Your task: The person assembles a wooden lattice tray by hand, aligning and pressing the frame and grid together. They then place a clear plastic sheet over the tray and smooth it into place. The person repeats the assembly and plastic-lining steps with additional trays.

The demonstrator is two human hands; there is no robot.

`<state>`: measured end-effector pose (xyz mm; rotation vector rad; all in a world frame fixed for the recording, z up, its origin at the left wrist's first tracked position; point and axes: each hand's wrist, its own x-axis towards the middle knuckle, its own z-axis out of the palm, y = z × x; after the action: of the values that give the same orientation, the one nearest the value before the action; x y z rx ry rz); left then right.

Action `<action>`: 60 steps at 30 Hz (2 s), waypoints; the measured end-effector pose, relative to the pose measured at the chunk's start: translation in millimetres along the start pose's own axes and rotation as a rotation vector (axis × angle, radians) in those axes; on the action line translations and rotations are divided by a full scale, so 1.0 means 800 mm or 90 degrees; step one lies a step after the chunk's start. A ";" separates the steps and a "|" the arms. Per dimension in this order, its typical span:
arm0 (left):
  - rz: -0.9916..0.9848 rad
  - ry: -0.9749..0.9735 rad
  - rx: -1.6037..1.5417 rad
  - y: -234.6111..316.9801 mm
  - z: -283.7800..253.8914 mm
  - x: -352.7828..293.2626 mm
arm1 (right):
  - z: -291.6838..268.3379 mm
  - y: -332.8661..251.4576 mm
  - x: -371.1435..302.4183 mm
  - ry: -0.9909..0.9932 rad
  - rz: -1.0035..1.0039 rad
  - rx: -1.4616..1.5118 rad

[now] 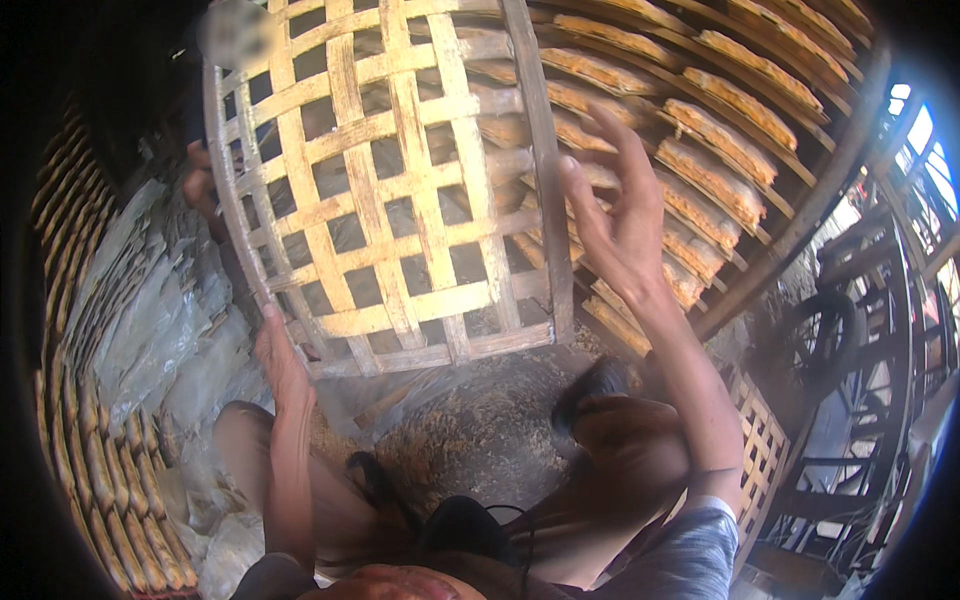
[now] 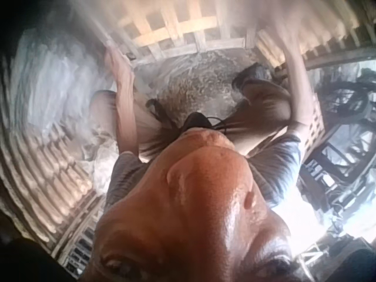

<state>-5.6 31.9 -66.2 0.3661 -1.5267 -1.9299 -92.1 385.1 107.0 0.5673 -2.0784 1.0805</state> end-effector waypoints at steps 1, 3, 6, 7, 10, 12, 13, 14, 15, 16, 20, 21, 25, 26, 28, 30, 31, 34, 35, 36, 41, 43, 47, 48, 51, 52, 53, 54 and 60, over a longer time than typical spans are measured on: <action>0.026 -0.019 0.007 0.001 -0.002 -0.003 | -0.005 0.002 0.006 0.007 -0.045 -0.050; 0.065 -0.033 0.020 0.010 0.006 -0.013 | -0.011 0.010 0.013 0.042 -0.163 -0.121; 0.082 -0.068 0.064 0.008 -0.002 -0.018 | -0.029 0.021 0.017 0.072 -0.230 -0.290; 0.094 -0.074 0.071 0.006 -0.006 -0.017 | -0.032 0.035 0.022 0.106 -0.269 -0.292; 0.102 -0.086 0.079 0.015 -0.001 -0.026 | -0.044 0.039 0.021 0.090 -0.230 -0.312; 0.117 -0.108 0.093 0.013 -0.002 -0.025 | -0.051 0.032 0.014 0.078 -0.212 -0.373; 0.126 -0.116 0.102 0.014 -0.004 -0.025 | -0.053 0.028 0.012 0.076 -0.220 -0.415; 0.130 -0.120 0.111 0.015 -0.004 -0.026 | -0.055 0.025 0.011 0.073 -0.227 -0.456; 0.134 -0.124 0.120 0.018 -0.004 -0.027 | -0.054 0.025 0.010 0.075 -0.216 -0.436; 0.138 -0.127 0.129 0.019 -0.004 -0.028 | -0.055 0.027 0.008 0.061 -0.213 -0.435; 0.145 -0.140 0.147 0.021 -0.011 -0.024 | -0.061 0.032 0.007 0.004 -0.201 -0.384; 0.146 -0.146 0.134 0.019 -0.013 -0.023 | -0.064 0.034 0.008 -0.010 -0.207 -0.374; 0.142 -0.160 0.124 0.013 -0.020 -0.019 | -0.063 0.032 0.008 -0.056 -0.188 -0.382; 0.141 -0.159 0.120 0.012 -0.020 -0.019 | -0.062 0.032 0.009 -0.058 -0.201 -0.405; 0.140 -0.155 0.112 0.012 -0.019 -0.019 | -0.060 0.032 0.010 -0.063 -0.226 -0.450; 0.136 -0.159 0.122 0.013 -0.020 -0.020 | -0.055 0.032 0.008 -0.068 -0.187 -0.506; 0.134 -0.161 0.127 0.013 -0.021 -0.021 | -0.053 0.032 0.008 -0.070 -0.167 -0.533; 0.113 -0.125 0.142 0.007 -0.015 -0.020 | -0.058 0.033 0.008 -0.112 -0.158 -0.564; 0.110 -0.121 0.144 0.005 -0.015 -0.018 | -0.060 0.034 0.007 -0.127 -0.183 -0.511; 0.107 -0.117 0.147 0.001 -0.015 -0.016 | -0.064 0.035 0.005 -0.142 -0.207 -0.458; 0.100 -0.085 0.120 0.008 -0.013 -0.012 | -0.071 0.017 0.000 -0.279 0.000 -0.311; 0.101 -0.059 0.102 0.010 -0.011 -0.010 | -0.063 0.027 -0.005 -0.124 -0.018 -0.254; 0.099 -0.044 0.080 0.013 -0.005 -0.012 | -0.044 0.038 -0.001 0.063 -0.088 -0.169; 0.105 -0.055 0.066 0.013 -0.006 -0.012 | -0.040 0.043 0.002 0.099 -0.137 -0.148; 0.113 -0.067 0.080 0.012 -0.014 -0.012 | -0.037 0.037 0.010 0.096 -0.217 -0.189; 0.114 -0.067 0.095 0.011 -0.018 -0.012 | -0.034 0.034 0.013 0.103 -0.240 -0.196; 0.115 -0.071 0.101 0.010 -0.019 -0.012 | -0.035 0.032 0.015 0.095 -0.240 -0.249; 0.117 -0.075 0.108 0.009 -0.018 -0.012 | -0.041 0.033 0.016 0.088 -0.240 -0.301; 0.104 -0.112 0.107 0.008 -0.020 -0.018 | -0.038 0.024 0.008 0.070 -0.244 -0.492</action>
<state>16.9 27.9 -67.1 0.1393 -1.7802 -1.7505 -96.7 420.8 114.2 0.4611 -1.9777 0.0565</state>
